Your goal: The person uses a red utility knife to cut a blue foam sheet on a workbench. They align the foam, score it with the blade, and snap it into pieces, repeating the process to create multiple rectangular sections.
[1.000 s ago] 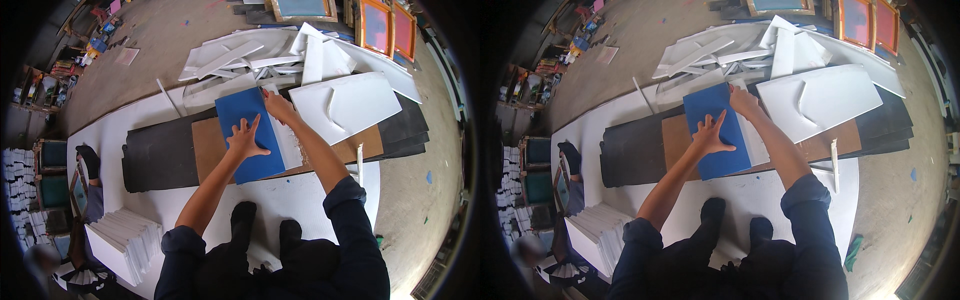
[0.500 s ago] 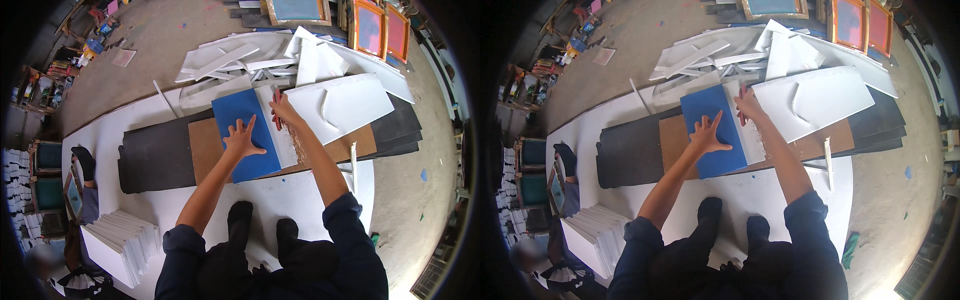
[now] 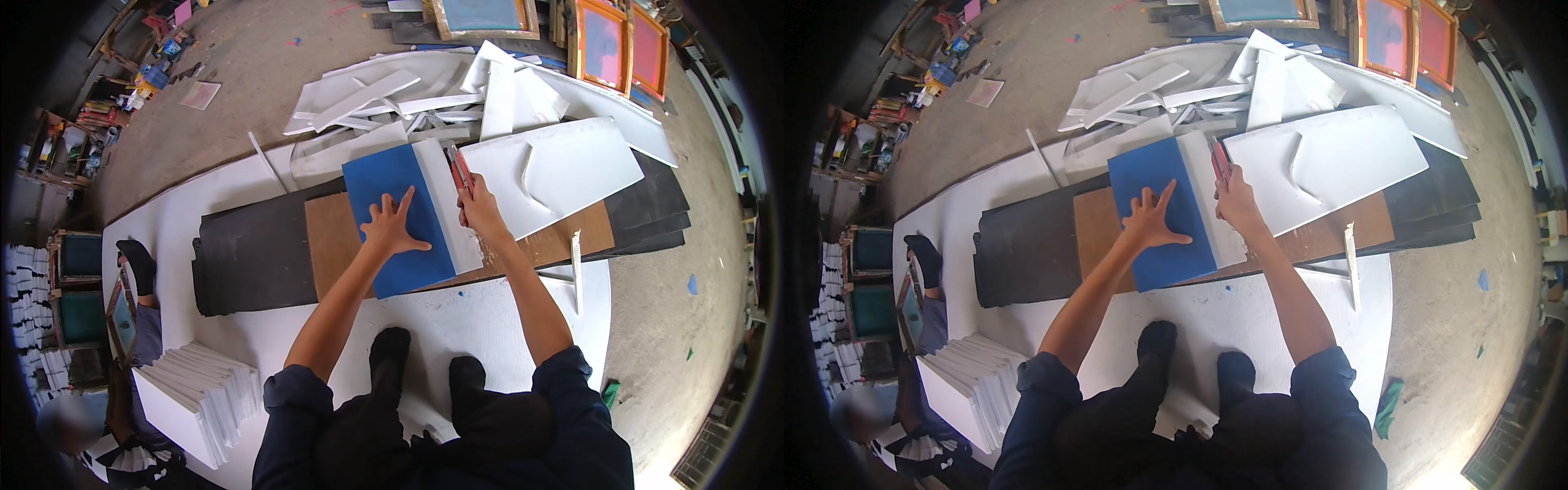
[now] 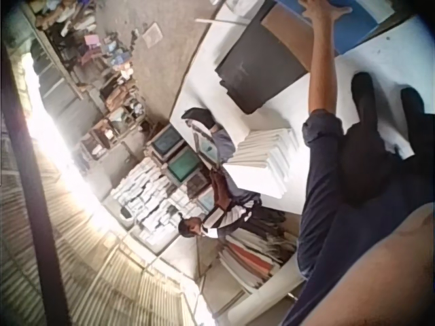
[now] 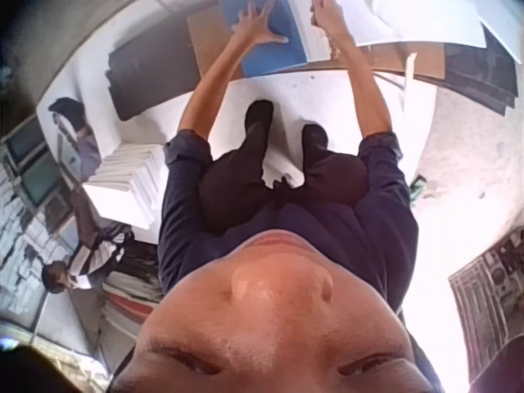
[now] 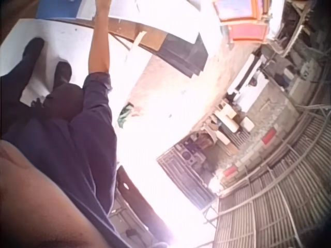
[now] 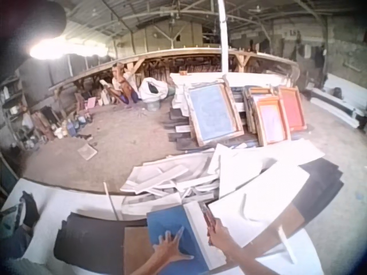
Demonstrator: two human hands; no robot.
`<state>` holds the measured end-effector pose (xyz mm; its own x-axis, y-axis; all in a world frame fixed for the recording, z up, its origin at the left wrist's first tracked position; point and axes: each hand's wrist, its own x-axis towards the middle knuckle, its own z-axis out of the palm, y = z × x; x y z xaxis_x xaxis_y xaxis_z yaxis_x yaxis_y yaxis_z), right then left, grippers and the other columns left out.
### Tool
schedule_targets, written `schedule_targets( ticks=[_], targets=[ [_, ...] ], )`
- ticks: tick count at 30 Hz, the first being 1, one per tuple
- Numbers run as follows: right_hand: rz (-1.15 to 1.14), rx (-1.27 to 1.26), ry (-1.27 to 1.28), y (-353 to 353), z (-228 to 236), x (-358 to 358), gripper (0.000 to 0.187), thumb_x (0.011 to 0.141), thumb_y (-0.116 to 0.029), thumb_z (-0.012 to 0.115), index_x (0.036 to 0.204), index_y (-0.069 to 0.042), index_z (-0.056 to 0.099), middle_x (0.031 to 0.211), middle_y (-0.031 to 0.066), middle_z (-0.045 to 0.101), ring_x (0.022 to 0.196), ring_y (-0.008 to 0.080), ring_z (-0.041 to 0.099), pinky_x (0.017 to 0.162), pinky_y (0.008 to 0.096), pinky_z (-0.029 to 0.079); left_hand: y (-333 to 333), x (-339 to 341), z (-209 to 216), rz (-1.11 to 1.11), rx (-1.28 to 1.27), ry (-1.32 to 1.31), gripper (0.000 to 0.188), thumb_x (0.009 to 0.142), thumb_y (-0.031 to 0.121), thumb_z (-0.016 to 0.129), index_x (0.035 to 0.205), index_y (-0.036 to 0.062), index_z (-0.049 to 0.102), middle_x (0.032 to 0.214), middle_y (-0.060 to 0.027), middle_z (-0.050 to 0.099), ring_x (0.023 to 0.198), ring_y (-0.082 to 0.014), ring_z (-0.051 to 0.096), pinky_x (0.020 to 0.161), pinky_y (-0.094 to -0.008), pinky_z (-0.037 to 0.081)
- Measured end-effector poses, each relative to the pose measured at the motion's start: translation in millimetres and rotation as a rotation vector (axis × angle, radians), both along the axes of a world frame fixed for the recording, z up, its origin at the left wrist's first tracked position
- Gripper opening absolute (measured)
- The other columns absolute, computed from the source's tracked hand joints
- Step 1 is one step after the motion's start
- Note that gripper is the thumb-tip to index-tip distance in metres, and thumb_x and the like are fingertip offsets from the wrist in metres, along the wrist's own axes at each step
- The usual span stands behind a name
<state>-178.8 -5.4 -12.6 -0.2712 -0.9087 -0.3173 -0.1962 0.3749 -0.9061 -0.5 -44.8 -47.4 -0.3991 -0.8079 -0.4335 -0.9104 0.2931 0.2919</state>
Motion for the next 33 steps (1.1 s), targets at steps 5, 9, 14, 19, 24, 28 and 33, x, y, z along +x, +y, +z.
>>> schedule_targets(
  ticks=[5, 9, 14, 19, 24, 28, 33],
  targets=[
    [0.052, 0.002, 0.167, -8.8, -6.8, 8.1, 0.038, 0.088, -0.014, 0.046, 0.120, 0.002, 0.032, 0.072, 0.0214, 0.059, 0.053, 0.0312, 0.060, 0.050, 0.0408, 0.047, 0.1, 3.9, -2.0, 0.007, -0.016, 0.006, 0.120, 0.042, 0.053, 0.080, 0.140, 0.0353, 0.013, 0.132, -0.0162, 0.027, 0.117, -0.0418, 0.033, 0.075, -0.0607, 0.041],
    [0.122, -0.082, 0.430, -30.2, -37.4, 7.7, 0.035, 0.089, -0.016, 0.045, 0.119, -0.002, 0.036, 0.077, 0.0276, 0.059, 0.068, 0.0424, 0.060, 0.062, 0.0502, 0.046, 1.0, 0.6, -1.0, -0.002, -0.039, 0.008, 0.120, 0.042, 0.054, 0.080, 0.140, 0.0360, 0.012, 0.132, -0.0164, 0.028, 0.116, -0.0421, 0.034, 0.075, -0.0614, 0.041],
    [0.189, -0.116, 0.584, -61.2, -32.5, 24.8, 0.037, 0.091, -0.022, 0.040, 0.126, -0.009, 0.038, 0.087, 0.0298, 0.059, 0.082, 0.0478, 0.057, 0.072, 0.0549, 0.043, -0.2, 2.2, -2.3, -0.010, -0.035, 0.024, 0.120, 0.042, 0.053, 0.080, 0.140, 0.0356, 0.013, 0.128, -0.0154, 0.029, 0.114, -0.0410, 0.034, 0.074, -0.0602, 0.040],
    [0.215, 0.024, 0.627, -72.9, -25.6, 38.2, 0.038, 0.090, -0.020, 0.039, 0.127, -0.011, 0.039, 0.092, 0.0282, 0.059, 0.089, 0.0468, 0.056, 0.078, 0.0536, 0.044, 1.9, 4.9, -5.0, -0.012, -0.061, 0.029, 0.118, 0.044, 0.053, 0.079, 0.141, 0.0348, 0.013, 0.121, -0.0138, 0.031, 0.110, -0.0392, 0.036, 0.072, -0.0579, 0.041],
    [0.242, 0.002, 0.692, -80.2, -22.5, 37.7, 0.032, 0.088, -0.017, 0.040, 0.119, -0.009, 0.045, 0.094, 0.0273, 0.059, 0.091, 0.0455, 0.056, 0.076, 0.0526, 0.046, 2.1, 1.3, -6.5, -0.002, -0.063, 0.010, 0.119, 0.042, 0.053, 0.079, 0.140, 0.0360, 0.014, 0.125, -0.0137, 0.029, 0.111, -0.0405, 0.036, 0.072, -0.0588, 0.041],
    [0.320, 0.062, 0.758, -65.2, -15.8, 31.6, 0.035, 0.086, -0.014, 0.042, 0.120, -0.007, 0.044, 0.095, 0.0248, 0.060, 0.092, 0.0422, 0.058, 0.075, 0.0499, 0.047, 1.1, -3.4, -5.1, 0.005, -0.046, 0.024, 0.118, 0.041, 0.053, 0.080, 0.139, 0.0371, 0.016, 0.127, -0.0120, 0.028, 0.111, -0.0404, 0.035, 0.073, -0.0593, 0.041],
    [0.328, 0.052, 0.527, 61.0, 0.6, 33.0, 0.036, 0.088, -0.010, 0.039, 0.124, -0.007, 0.040, 0.084, 0.0285, 0.058, 0.080, 0.0440, 0.059, 0.069, 0.0524, 0.044, 0.7, 1.1, -1.7, 0.033, -0.053, -0.007, 0.118, 0.042, 0.054, 0.080, 0.139, 0.0385, 0.014, 0.124, -0.0097, 0.030, 0.108, -0.0372, 0.037, 0.074, -0.0592, 0.040]
  ],
)
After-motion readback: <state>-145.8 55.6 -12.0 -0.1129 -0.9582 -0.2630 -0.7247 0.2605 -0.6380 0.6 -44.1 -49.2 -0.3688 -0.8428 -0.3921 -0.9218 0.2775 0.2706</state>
